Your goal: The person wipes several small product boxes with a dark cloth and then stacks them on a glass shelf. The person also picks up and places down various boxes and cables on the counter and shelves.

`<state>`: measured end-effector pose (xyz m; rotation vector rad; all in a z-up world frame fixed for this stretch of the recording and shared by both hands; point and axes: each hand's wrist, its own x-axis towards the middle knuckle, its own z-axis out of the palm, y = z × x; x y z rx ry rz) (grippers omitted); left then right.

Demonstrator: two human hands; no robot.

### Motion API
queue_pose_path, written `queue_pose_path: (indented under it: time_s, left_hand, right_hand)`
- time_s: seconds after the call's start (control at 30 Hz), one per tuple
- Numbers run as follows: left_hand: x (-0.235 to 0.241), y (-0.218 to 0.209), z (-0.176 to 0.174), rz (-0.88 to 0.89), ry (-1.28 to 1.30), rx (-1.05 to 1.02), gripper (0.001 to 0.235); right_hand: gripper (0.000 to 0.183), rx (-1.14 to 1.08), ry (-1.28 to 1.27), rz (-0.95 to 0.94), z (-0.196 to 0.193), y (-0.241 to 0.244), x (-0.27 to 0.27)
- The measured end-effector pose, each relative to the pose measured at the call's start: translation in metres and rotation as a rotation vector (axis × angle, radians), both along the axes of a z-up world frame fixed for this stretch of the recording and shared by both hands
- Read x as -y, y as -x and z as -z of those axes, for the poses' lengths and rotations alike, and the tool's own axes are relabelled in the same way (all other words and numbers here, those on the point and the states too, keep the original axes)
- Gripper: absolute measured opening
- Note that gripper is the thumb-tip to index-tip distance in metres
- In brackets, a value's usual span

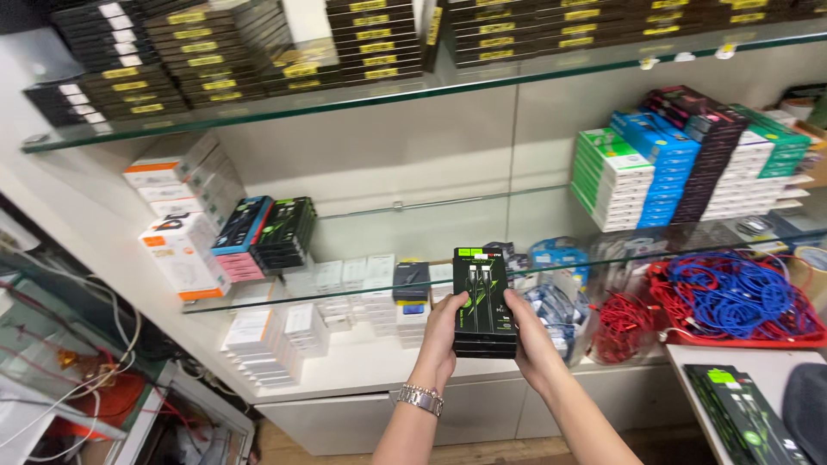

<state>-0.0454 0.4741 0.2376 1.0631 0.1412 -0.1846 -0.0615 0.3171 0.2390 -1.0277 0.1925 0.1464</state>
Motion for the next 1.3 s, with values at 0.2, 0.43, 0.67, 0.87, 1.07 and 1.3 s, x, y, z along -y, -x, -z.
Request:
queue_pose_path:
  time_s: [0.2,0.43,0.67,0.87,1.07,1.3]
  left_hand:
    - [-0.077,0.000,-0.007,-0.115,0.004,-0.060,0.043]
    - [-0.142,-0.025,0.000,-0.354,0.044,-0.065,0.050]
    - [-0.191,-0.064,0.000,-0.585,-0.112,-0.015,0.051]
    - [-0.215,-0.087,-0.004,-0.758,-0.181,0.099,0.044]
    - [-0.258,-0.120,-0.020,-0.841,-0.154,0.177,0.041]
    - [-0.327,-0.156,-0.001,-0.937,-0.752,0.339,0.051]
  right_hand:
    - [0.065,-0.015,0.031,-0.058,0.001,-0.015,-0.077]
    - [0.064,-0.014,0.028,-0.172,0.012,-0.074,-0.149]
    - [0.074,-0.011,0.036,-0.290,0.010,-0.140,-0.213]
    - [0.082,-0.017,0.078,-0.330,0.000,-0.168,-0.253]
    - [0.079,0.029,0.144,-0.325,-0.012,-0.202,-0.307]
    - [0.077,0.075,0.173,-0.258,-0.011,-0.256,-0.388]
